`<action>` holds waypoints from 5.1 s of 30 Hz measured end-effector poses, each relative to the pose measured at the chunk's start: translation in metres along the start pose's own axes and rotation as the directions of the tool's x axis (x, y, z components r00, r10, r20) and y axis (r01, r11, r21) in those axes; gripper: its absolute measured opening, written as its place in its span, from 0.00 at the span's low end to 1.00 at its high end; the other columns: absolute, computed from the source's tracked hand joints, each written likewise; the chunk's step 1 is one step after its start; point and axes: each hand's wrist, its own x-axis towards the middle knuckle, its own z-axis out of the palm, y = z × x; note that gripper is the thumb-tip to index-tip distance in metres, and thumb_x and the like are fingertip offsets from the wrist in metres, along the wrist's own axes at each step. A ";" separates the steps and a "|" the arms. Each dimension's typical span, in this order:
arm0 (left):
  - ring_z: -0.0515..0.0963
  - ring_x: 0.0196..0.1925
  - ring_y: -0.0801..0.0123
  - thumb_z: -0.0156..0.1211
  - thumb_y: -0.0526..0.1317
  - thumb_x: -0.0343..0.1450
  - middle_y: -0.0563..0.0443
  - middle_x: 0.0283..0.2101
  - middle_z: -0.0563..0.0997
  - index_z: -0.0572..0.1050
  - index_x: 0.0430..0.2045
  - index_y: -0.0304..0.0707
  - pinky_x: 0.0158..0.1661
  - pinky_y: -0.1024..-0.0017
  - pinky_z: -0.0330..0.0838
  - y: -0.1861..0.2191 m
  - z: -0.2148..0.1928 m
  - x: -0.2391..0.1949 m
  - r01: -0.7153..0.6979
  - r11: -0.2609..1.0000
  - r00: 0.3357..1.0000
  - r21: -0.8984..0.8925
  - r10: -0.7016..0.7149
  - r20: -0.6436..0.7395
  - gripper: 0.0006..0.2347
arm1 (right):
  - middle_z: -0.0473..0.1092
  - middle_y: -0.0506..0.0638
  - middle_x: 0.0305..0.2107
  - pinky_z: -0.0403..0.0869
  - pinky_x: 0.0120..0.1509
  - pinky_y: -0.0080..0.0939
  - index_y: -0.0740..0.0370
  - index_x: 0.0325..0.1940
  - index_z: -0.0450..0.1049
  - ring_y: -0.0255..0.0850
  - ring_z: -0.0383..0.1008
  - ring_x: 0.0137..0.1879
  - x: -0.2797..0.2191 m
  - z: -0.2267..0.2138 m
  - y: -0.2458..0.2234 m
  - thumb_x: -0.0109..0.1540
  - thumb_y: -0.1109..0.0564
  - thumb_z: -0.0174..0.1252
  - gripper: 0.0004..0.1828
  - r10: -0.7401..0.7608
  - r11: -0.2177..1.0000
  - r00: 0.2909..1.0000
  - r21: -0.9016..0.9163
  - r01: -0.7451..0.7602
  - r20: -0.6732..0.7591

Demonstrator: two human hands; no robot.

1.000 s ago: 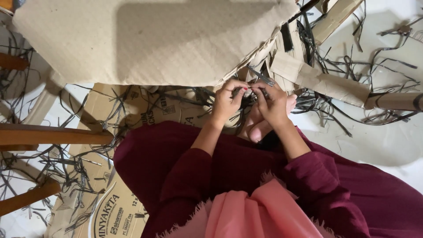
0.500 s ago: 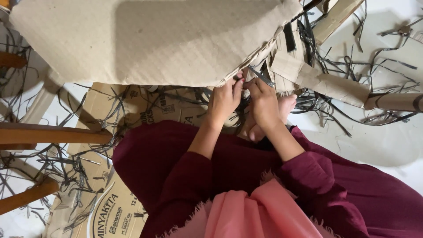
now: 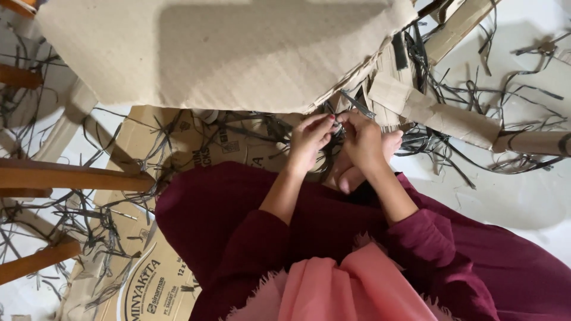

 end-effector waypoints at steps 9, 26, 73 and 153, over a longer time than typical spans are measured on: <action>0.77 0.38 0.74 0.75 0.43 0.68 0.56 0.31 0.77 0.81 0.33 0.43 0.48 0.73 0.74 -0.045 -0.009 0.020 0.077 0.959 0.997 -0.273 -0.080 -0.002 0.08 | 0.74 0.58 0.31 0.74 0.48 0.52 0.63 0.41 0.80 0.61 0.78 0.41 0.002 0.000 -0.012 0.63 0.74 0.57 0.12 -0.078 0.997 0.996 -0.028 0.077 -0.047; 0.83 0.44 0.66 0.70 0.41 0.71 0.51 0.40 0.82 0.78 0.37 0.46 0.50 0.65 0.78 -0.037 0.004 0.016 -0.005 0.928 0.998 -0.373 0.028 0.057 0.06 | 0.76 0.44 0.34 0.63 0.60 0.49 0.50 0.41 0.80 0.47 0.77 0.41 -0.011 0.011 0.010 0.65 0.63 0.63 0.08 -0.044 0.997 0.994 -0.072 0.037 -0.100; 0.76 0.57 0.54 0.56 0.21 0.72 0.49 0.60 0.72 0.65 0.64 0.48 0.65 0.47 0.68 -0.069 -0.009 0.112 -0.186 0.866 0.980 -0.464 0.131 -0.147 0.27 | 0.75 0.53 0.25 0.73 0.36 0.52 0.57 0.36 0.80 0.57 0.76 0.30 0.039 -0.029 0.056 0.69 0.56 0.63 0.08 -0.424 0.892 0.905 -0.154 0.425 0.046; 0.85 0.48 0.68 0.50 0.38 0.76 0.49 0.46 0.86 0.64 0.66 0.39 0.60 0.70 0.69 0.004 0.026 -0.036 -0.633 -0.134 0.468 0.762 0.717 0.516 0.20 | 0.73 0.46 0.17 0.70 0.29 0.32 0.51 0.36 0.85 0.28 0.69 0.27 0.002 0.007 0.010 0.64 0.55 0.63 0.05 0.607 0.778 0.784 0.297 -0.553 -0.130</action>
